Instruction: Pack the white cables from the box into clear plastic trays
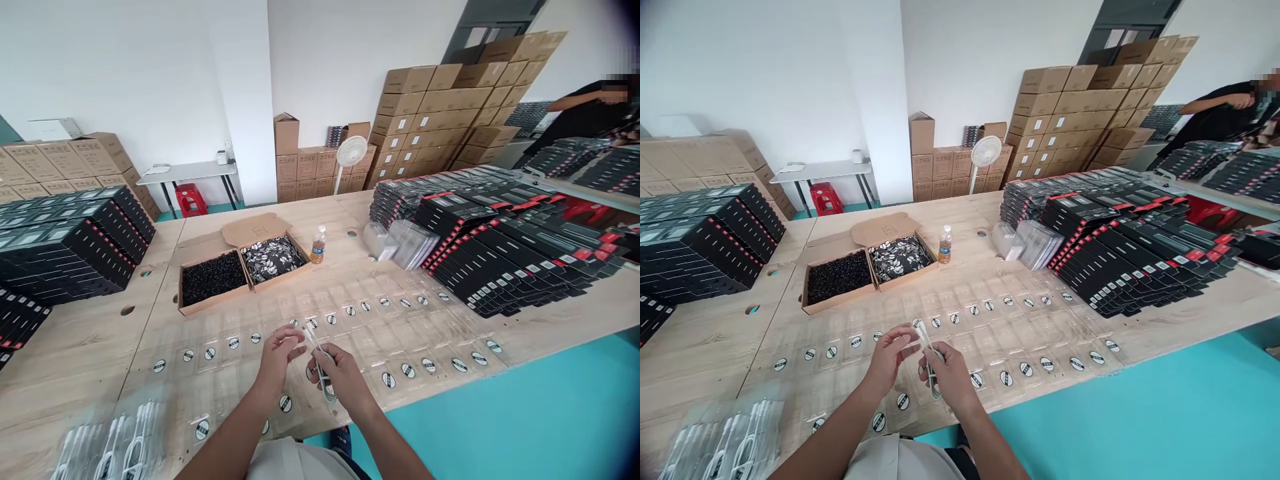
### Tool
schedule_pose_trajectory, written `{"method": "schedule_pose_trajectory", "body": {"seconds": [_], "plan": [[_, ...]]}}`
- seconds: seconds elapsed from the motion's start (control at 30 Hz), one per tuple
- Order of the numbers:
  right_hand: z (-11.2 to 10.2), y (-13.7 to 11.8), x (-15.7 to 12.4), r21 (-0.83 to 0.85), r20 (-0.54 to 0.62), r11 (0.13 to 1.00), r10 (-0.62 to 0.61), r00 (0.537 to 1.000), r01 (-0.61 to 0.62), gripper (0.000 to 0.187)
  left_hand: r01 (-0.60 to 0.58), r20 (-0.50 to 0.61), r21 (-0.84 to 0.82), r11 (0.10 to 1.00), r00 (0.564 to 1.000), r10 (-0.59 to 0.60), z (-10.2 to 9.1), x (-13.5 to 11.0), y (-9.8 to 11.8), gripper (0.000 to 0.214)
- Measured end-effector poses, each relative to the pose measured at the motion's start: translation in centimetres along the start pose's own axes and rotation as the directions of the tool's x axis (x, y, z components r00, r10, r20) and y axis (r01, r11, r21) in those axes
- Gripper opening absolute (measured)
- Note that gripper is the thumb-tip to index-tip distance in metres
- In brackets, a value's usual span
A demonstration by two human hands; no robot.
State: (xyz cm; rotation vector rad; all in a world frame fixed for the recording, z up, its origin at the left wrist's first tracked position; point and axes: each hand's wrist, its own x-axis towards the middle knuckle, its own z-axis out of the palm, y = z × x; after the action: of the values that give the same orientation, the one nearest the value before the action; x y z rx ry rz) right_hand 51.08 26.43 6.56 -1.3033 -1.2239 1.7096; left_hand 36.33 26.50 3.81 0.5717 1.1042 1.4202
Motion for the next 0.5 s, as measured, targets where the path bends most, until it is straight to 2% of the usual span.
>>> {"method": "schedule_pose_trajectory", "body": {"seconds": [0.1, 0.17, 0.33, 0.43, 0.5], "plan": [[1.2, -0.3, 1.3, -0.02, 0.086, 1.0, 0.017, 0.996, -0.015, 0.037, 0.006, 0.072, 0.023, 1.0, 0.997, -0.007, 0.7, -0.5, 1.3, 0.027], [2.0, -0.2, 2.1, 0.006, 0.113, 1.0, -0.002, 0.994, 0.002, 0.039, -0.024, 0.067, 0.068, 0.997, 0.998, 0.02, 0.9, -0.5, 2.0, 0.029], [3.2, -0.3, 3.4, 0.129, 0.044, 0.991, -0.039, 0.998, 0.033, 0.047, -0.053, -0.055, 0.066, 0.996, 0.997, 0.056, 0.5, 0.8, 2.8, 0.03], [3.2, -0.9, 4.0, 0.117, 0.03, 0.993, -0.025, 0.999, 0.022, 0.042, -0.064, -0.12, 0.081, 0.995, 0.99, 0.074, -0.1, 1.6, 2.9, 0.029], [3.1, -1.1, 4.3, 0.076, 0.046, 0.997, -0.014, 0.999, 0.01, 0.038, -0.087, -0.115, 0.129, 0.988, 0.988, 0.102, -0.4, 1.8, 3.0, 0.027]]}}
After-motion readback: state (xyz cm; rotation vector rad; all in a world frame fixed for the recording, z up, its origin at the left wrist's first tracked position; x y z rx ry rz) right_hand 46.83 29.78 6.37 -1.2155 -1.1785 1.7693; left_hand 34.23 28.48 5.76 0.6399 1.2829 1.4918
